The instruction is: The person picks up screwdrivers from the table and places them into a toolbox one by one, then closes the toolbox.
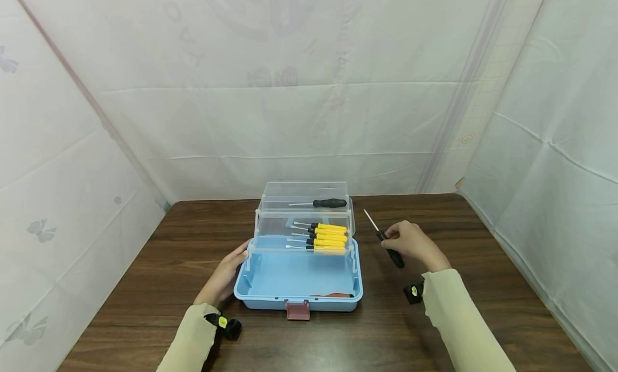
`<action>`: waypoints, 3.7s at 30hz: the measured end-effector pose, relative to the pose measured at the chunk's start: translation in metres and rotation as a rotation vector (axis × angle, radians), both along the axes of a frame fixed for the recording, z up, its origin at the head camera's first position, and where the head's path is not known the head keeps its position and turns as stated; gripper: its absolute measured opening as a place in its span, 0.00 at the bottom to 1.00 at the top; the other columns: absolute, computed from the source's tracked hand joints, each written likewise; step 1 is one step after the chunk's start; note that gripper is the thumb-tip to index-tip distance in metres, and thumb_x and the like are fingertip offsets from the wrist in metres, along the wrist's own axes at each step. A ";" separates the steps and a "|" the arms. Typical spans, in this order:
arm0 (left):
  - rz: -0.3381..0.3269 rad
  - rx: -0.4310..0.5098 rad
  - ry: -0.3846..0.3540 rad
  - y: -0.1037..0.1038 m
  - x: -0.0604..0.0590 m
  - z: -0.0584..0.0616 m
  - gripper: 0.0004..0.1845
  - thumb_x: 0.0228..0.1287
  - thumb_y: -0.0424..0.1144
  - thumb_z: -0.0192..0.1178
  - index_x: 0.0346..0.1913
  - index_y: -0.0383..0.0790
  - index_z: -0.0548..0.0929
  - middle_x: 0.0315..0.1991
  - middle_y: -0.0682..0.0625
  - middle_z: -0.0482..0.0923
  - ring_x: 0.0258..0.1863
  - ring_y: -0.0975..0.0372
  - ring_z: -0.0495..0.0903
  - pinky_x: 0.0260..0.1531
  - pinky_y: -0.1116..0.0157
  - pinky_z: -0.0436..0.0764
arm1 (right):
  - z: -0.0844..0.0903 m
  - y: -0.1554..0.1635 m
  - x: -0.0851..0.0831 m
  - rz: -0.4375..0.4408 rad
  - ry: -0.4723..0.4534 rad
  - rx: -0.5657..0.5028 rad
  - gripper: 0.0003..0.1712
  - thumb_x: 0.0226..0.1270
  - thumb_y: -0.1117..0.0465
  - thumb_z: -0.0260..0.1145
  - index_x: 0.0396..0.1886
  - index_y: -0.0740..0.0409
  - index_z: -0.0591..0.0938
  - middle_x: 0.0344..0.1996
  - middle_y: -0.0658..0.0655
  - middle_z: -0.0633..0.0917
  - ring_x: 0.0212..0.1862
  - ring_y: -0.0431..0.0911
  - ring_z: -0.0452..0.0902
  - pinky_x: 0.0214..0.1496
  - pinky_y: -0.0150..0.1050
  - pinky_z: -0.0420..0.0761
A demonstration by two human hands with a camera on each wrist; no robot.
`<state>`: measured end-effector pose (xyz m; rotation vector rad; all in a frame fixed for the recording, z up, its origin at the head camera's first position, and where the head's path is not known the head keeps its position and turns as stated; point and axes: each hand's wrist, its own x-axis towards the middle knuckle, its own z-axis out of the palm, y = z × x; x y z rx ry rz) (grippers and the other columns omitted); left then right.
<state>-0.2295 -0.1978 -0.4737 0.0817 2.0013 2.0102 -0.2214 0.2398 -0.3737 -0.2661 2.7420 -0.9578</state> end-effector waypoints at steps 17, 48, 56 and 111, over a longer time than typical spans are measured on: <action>0.005 -0.001 0.005 0.000 0.000 -0.002 0.28 0.77 0.41 0.38 0.76 0.42 0.52 0.77 0.41 0.44 0.76 0.46 0.43 0.72 0.45 0.49 | 0.025 -0.015 -0.020 0.035 0.115 0.064 0.17 0.65 0.59 0.63 0.46 0.69 0.82 0.35 0.60 0.86 0.32 0.44 0.79 0.35 0.39 0.79; -0.001 0.010 0.011 0.002 -0.003 -0.004 0.28 0.77 0.41 0.38 0.76 0.41 0.52 0.77 0.42 0.45 0.76 0.47 0.43 0.72 0.46 0.49 | 0.044 -0.047 -0.050 0.090 0.156 0.057 0.20 0.69 0.60 0.61 0.55 0.68 0.80 0.47 0.65 0.84 0.43 0.51 0.81 0.48 0.50 0.81; -0.001 0.009 0.014 0.002 -0.003 -0.004 0.28 0.77 0.40 0.38 0.76 0.41 0.52 0.77 0.41 0.45 0.76 0.47 0.43 0.72 0.46 0.49 | 0.048 -0.057 -0.057 0.092 0.159 0.032 0.20 0.69 0.62 0.61 0.55 0.69 0.80 0.48 0.67 0.84 0.45 0.53 0.82 0.50 0.50 0.81; -0.010 0.044 0.019 0.001 -0.001 -0.004 0.28 0.77 0.40 0.38 0.76 0.40 0.51 0.77 0.42 0.44 0.77 0.48 0.42 0.73 0.47 0.47 | 0.037 -0.121 -0.078 0.090 0.237 0.044 0.14 0.67 0.68 0.61 0.51 0.63 0.83 0.48 0.62 0.84 0.46 0.52 0.79 0.52 0.47 0.81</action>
